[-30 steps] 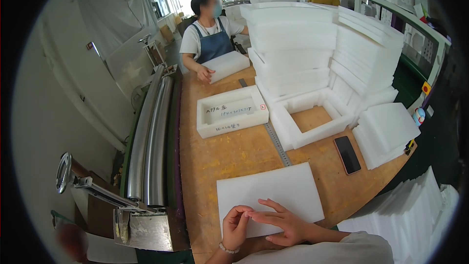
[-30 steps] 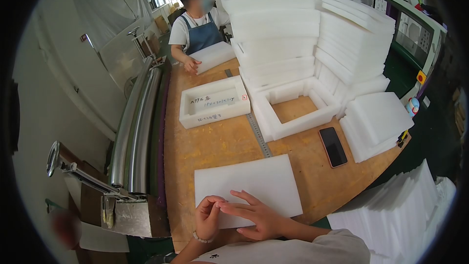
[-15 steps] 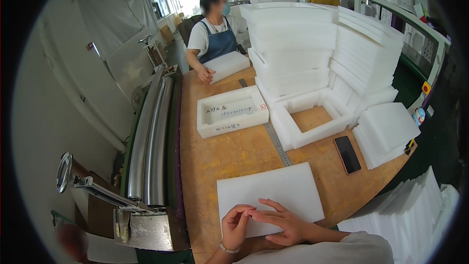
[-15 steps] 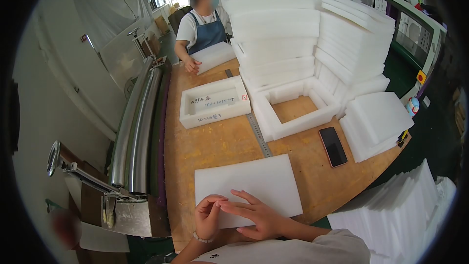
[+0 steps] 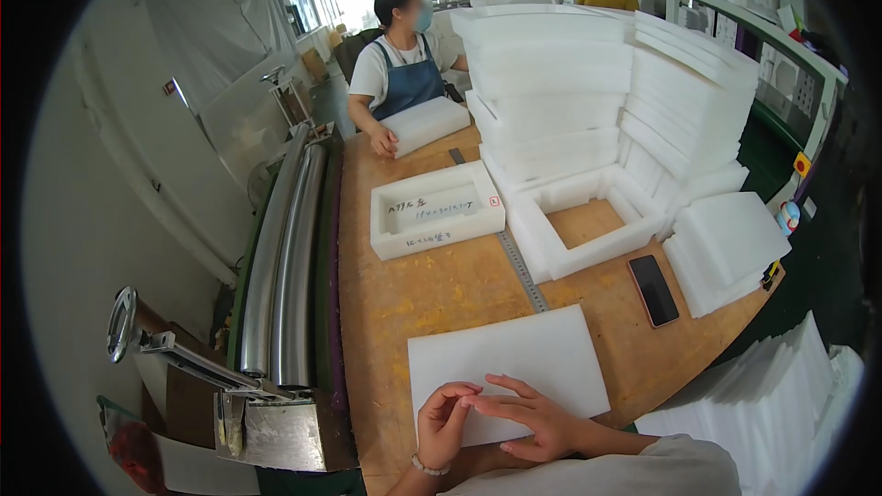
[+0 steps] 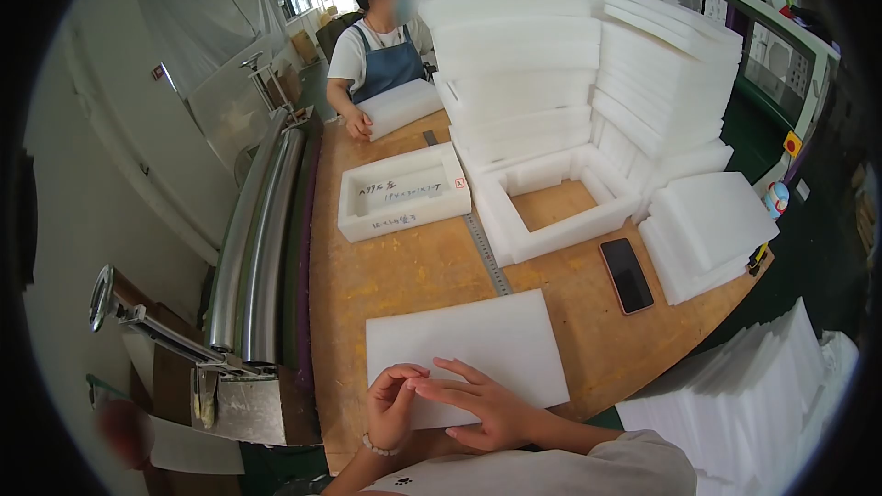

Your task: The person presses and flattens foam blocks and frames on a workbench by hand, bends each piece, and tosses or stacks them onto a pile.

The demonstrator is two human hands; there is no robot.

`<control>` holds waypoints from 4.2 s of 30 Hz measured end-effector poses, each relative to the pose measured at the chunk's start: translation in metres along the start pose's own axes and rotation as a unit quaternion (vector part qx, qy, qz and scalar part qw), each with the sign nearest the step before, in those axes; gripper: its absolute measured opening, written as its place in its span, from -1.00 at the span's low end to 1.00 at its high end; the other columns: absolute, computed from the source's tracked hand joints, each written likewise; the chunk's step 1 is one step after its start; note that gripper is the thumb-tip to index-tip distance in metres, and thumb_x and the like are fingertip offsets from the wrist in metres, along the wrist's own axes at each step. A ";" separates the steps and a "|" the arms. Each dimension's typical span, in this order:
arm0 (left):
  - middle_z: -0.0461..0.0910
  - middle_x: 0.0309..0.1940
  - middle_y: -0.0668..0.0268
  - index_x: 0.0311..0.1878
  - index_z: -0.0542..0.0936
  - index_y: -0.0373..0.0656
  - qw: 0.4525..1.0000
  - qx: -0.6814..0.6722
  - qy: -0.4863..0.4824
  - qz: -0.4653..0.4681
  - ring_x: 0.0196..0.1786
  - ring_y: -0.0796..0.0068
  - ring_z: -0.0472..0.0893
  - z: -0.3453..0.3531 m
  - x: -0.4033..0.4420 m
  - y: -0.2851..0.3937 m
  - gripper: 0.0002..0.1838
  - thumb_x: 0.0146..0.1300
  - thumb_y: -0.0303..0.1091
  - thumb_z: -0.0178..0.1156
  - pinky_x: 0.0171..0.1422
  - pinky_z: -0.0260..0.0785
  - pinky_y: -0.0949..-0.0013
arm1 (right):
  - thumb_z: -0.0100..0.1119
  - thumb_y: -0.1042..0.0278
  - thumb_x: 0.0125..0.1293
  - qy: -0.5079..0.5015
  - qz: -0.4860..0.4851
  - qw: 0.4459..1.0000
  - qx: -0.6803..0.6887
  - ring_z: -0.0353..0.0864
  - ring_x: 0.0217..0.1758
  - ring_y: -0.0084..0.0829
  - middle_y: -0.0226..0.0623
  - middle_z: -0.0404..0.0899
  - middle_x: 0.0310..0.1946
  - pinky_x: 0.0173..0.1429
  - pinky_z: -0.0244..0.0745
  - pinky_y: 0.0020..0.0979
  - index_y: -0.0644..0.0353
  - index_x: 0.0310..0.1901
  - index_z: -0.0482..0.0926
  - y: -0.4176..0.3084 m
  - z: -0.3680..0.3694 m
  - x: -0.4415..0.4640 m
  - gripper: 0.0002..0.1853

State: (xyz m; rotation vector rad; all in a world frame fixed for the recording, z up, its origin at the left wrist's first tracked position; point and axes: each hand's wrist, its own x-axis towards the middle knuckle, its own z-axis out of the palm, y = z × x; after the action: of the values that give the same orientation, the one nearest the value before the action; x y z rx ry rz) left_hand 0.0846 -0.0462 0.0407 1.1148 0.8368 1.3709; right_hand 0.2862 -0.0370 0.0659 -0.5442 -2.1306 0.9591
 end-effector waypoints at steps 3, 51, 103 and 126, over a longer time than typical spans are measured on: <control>0.63 0.02 0.13 -0.03 0.60 -0.28 1.000 0.010 -0.007 -0.004 0.04 0.39 0.57 0.000 0.001 0.001 -0.85 0.43 -0.62 0.08 0.22 0.40 0.40 | 0.18 0.40 0.23 0.002 -0.001 1.000 0.004 0.04 0.63 0.01 -0.45 0.29 0.53 0.64 0.04 0.01 0.08 0.51 0.27 -0.001 0.000 0.002 -0.25; 0.56 -0.01 0.26 0.19 0.47 -0.24 0.985 -0.158 0.073 -0.003 0.03 0.53 0.54 -0.001 0.004 0.002 -0.70 0.43 -0.62 0.08 0.21 0.42 0.43 | 0.10 0.55 0.10 0.087 0.060 0.993 -0.054 0.42 0.40 -0.03 0.02 0.57 0.21 0.54 0.17 -0.01 0.31 0.39 0.28 0.001 0.034 0.044 -0.28; 0.50 -0.03 0.28 0.13 0.46 -0.21 0.995 -0.099 0.004 -0.001 0.03 0.46 0.48 -0.005 0.004 -0.001 -0.69 0.38 -0.69 0.00 0.26 0.34 0.40 | 0.20 0.34 0.29 0.046 0.230 0.912 -0.337 0.33 0.45 -0.20 -0.28 0.49 0.33 0.63 -0.08 0.04 0.09 0.27 0.53 0.052 -0.053 0.028 -0.52; 0.52 -0.01 0.26 0.11 0.48 -0.25 0.997 -0.080 0.003 -0.001 0.03 0.46 0.50 -0.006 0.001 -0.003 -0.72 0.38 -0.68 0.01 0.24 0.35 0.42 | 0.22 0.26 0.31 0.060 0.217 0.912 -0.344 0.34 0.45 -0.19 -0.31 0.50 0.32 0.62 -0.05 0.03 0.08 0.28 0.52 0.054 -0.050 0.024 -0.51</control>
State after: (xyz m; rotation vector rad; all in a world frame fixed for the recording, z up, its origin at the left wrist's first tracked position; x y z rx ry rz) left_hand 0.0798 -0.0442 0.0366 0.9863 0.7182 1.4150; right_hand 0.3132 0.0354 0.0580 -1.4301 -2.2468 0.3337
